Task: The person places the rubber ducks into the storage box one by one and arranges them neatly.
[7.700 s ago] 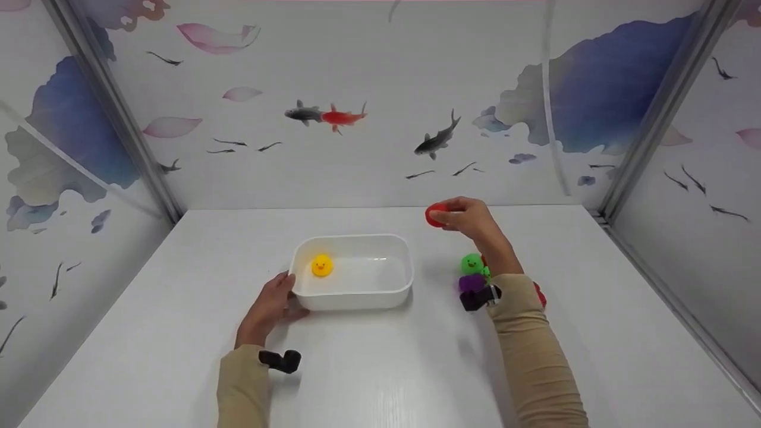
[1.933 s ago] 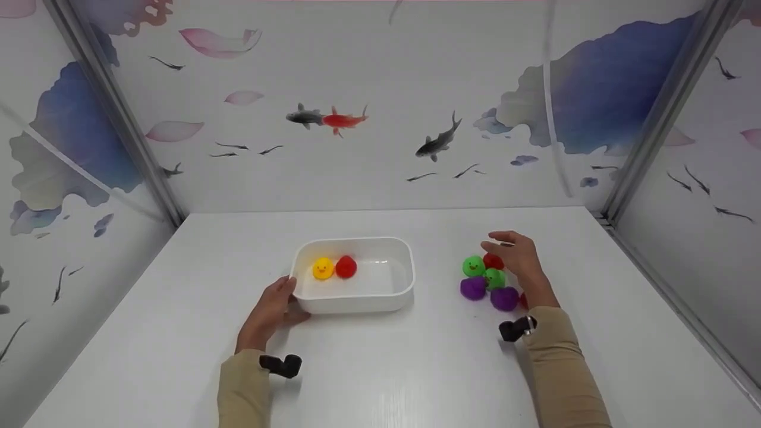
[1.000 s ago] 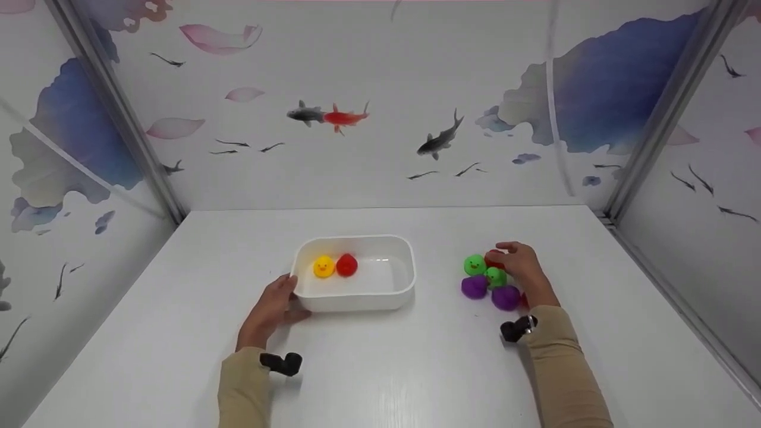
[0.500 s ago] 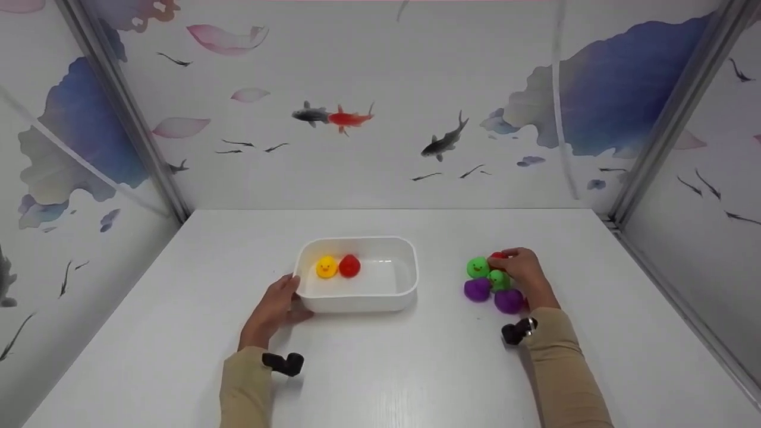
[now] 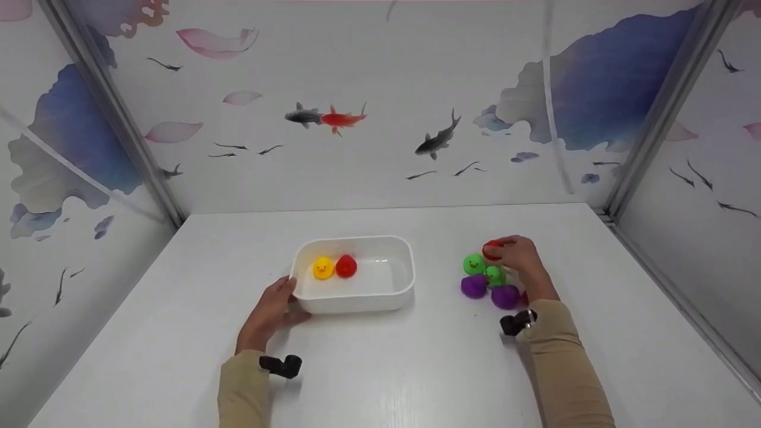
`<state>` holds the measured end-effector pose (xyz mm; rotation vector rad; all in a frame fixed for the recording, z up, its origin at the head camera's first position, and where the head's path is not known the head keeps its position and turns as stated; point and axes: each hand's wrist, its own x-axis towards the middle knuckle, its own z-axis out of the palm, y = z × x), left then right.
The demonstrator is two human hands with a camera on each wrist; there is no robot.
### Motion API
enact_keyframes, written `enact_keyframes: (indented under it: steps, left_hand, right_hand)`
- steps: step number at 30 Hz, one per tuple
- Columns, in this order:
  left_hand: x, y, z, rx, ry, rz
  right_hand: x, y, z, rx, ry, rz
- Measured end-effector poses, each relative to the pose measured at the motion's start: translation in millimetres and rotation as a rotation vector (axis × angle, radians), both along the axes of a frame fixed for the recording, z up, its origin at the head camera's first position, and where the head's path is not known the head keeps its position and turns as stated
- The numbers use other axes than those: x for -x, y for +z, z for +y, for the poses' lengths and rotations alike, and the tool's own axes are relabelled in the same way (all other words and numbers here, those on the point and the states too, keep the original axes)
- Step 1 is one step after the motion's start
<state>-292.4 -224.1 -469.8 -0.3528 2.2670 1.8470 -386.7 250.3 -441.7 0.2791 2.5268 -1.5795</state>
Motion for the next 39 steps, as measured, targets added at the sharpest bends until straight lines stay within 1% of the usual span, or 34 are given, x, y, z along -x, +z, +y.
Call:
enact_keyframes:
  steps: [4, 8, 11, 14, 21, 25, 28, 30, 32, 35, 39]
  left_hand:
    - [-1.5, 1.0, -2.4, 0.006, -0.005, 0.017]
    - [-0.8, 3.2, -3.4, 0.015, -0.008, 0.015]
    - [0.0, 4.4, -3.2, 0.015, -0.007, 0.006]
    - [0.6, 5.5, -1.5, -0.003, -0.008, 0.007]
    - [2.7, 5.5, 2.5, 0.011, -0.011, 0.002]
    - [2.7, 3.8, 2.7, 0.011, -0.017, 0.004]
    - [2.8, 2.8, 2.5, 0.004, -0.009, -0.002]
    - [3.0, 2.2, 2.1, 0.008, -0.004, -0.006]
    - [3.0, 2.0, 1.8, 0.002, 0.008, -0.015]
    - [2.1, 0.9, 1.5, 0.006, 0.009, -0.018]
    - [0.2, 0.3, 1.7, 0.006, 0.0, -0.012]
  right_hand:
    - [-1.9, 12.7, -9, 0.055, 0.039, 0.042]
    - [-2.7, 26.7, -19, 0.054, 0.067, 0.094]
    - [-2.9, 37.1, -26, 0.043, 0.085, 0.108]
    - [-2.8, 45.6, -31, 0.031, 0.09, 0.11]
    - [1.8, 60.1, -49, 0.049, 0.131, 0.107]
    - [3.0, 69.5, -65, 0.018, 0.15, 0.106]
    - [2.6, 76.5, -79, -0.012, 0.161, 0.11]
    - [2.1, 80.4, -88, -0.028, 0.185, 0.123]
    - [1.9, 83.5, -97, -0.037, 0.207, 0.135]
    - [2.2, 87.6, -110, -0.044, 0.237, 0.147]
    - [4.2, 91.2, -126, -0.05, 0.253, 0.134]
